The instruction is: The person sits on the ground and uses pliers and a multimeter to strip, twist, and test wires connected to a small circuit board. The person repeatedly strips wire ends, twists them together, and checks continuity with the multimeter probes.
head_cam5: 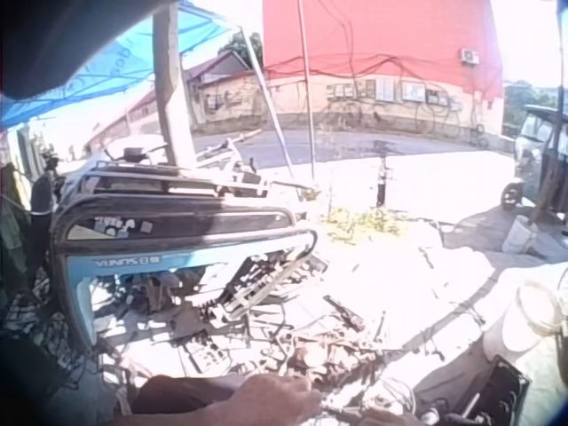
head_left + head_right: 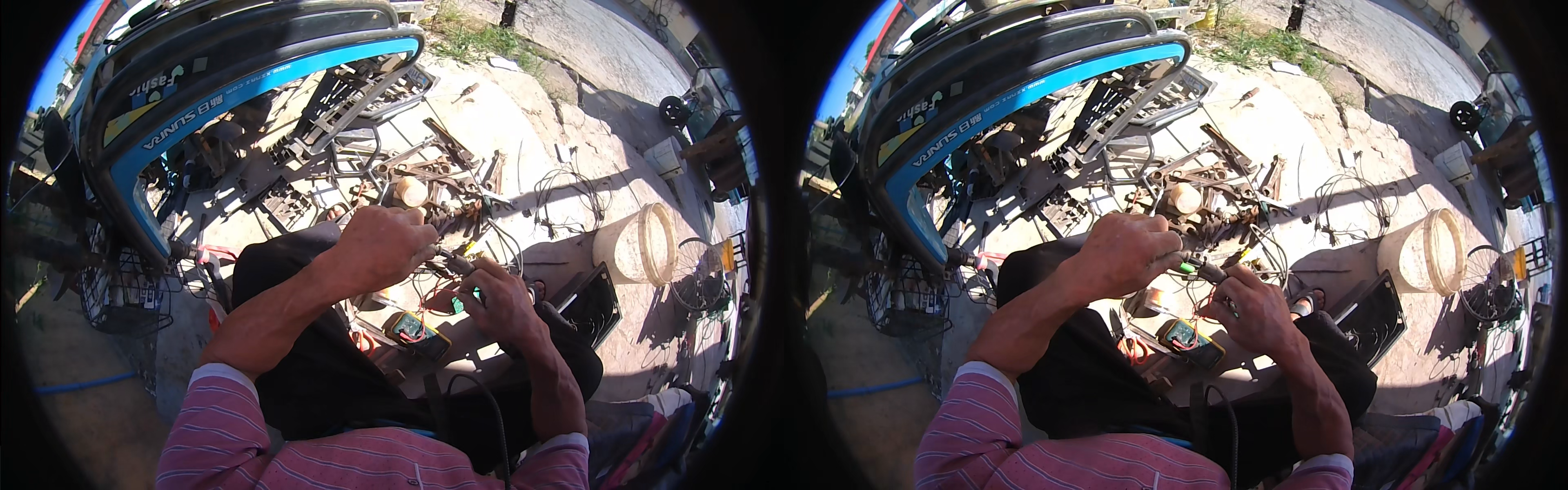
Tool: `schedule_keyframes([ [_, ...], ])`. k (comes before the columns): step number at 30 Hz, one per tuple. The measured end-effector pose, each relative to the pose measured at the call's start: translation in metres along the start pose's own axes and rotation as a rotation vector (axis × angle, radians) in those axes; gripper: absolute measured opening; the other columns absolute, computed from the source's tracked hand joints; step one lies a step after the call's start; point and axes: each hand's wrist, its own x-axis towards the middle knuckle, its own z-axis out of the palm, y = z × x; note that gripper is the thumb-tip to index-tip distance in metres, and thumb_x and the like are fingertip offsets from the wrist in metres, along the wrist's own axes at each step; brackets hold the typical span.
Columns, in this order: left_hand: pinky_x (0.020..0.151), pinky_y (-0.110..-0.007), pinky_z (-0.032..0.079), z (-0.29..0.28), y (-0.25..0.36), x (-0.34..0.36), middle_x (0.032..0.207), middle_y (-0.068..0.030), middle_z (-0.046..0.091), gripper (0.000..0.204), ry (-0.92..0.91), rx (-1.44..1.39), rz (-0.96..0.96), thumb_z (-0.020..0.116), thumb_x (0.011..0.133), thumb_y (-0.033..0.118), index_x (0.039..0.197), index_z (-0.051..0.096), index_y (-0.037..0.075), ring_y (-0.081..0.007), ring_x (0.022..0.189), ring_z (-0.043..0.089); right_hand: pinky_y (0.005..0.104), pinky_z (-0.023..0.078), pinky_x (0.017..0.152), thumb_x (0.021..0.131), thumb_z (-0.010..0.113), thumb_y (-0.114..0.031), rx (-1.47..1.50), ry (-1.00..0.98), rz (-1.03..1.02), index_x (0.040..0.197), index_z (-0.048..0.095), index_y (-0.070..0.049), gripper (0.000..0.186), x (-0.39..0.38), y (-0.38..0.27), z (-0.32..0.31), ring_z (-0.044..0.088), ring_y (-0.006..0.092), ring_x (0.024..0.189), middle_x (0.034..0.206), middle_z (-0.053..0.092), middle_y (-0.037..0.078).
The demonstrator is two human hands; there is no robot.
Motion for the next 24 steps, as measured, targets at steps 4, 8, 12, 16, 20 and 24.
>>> schedule_keyframes([
  [4,0.071,-0.043,0.051,-0.003,0.000,0.002,0.083,-0.0059,0.062,0.020,-0.046,-0.008,-0.050,0.068,0.089,0.033,0.089,0.067,0.013,-0.0277,0.081,0.066,0.0430,0.053,0.070,0.080,0.074,-0.011,0.007,0.021,0.027,0.087,0.065,-0.006,0.012,0.001,-0.003,-0.003,0.066,0.0337,0.081,0.097,0.063,0.010],
  [8,0.074,-0.042,0.051,-0.008,-0.003,0.004,0.088,-0.0054,0.065,0.021,-0.088,-0.104,-0.096,0.068,0.090,0.034,0.093,0.068,0.013,-0.0285,0.085,0.067,0.0425,0.054,0.071,0.079,0.073,-0.010,0.028,0.057,-0.001,0.088,0.065,-0.005,0.013,0.002,-0.002,-0.004,0.067,0.0340,0.083,0.098,0.064,0.010],
  [12,0.076,-0.041,0.051,-0.018,-0.007,0.005,0.093,-0.0057,0.068,0.021,-0.157,-0.169,-0.127,0.068,0.090,0.033,0.096,0.069,0.013,-0.0288,0.089,0.067,0.0426,0.054,0.069,0.080,0.074,-0.018,0.052,0.077,-0.017,0.088,0.065,-0.009,0.015,0.002,0.001,-0.002,0.065,0.0318,0.082,0.096,0.062,0.007],
  [16,0.079,-0.040,0.052,-0.028,-0.016,0.009,0.096,-0.0066,0.069,0.021,-0.144,-0.137,-0.209,0.068,0.090,0.033,0.097,0.071,0.013,-0.0283,0.090,0.067,0.0403,0.052,0.068,0.081,0.073,-0.017,0.090,0.124,-0.003,0.090,0.066,-0.006,0.016,0.000,0.008,-0.005,0.065,0.0296,0.078,0.092,0.061,0.009],
  [20,0.083,-0.039,0.052,-0.032,-0.021,0.009,0.098,-0.0077,0.070,0.021,-0.072,-0.262,-0.279,0.069,0.090,0.031,0.098,0.071,0.012,-0.0285,0.092,0.067,0.0355,0.051,0.064,0.081,0.074,-0.012,0.199,0.128,0.091,0.090,0.066,-0.002,0.015,0.002,0.004,-0.012,0.063,0.0240,0.072,0.087,0.060,0.010],
  [24,0.083,-0.039,0.052,-0.024,-0.018,0.010,0.097,-0.0084,0.070,0.022,-0.077,-0.256,-0.240,0.068,0.090,0.030,0.099,0.071,0.011,-0.0286,0.092,0.067,0.0325,0.050,0.062,0.081,0.074,-0.007,0.242,0.194,0.067,0.089,0.066,-0.001,0.013,0.004,0.005,-0.011,0.062,0.0204,0.069,0.086,0.060,0.009],
])
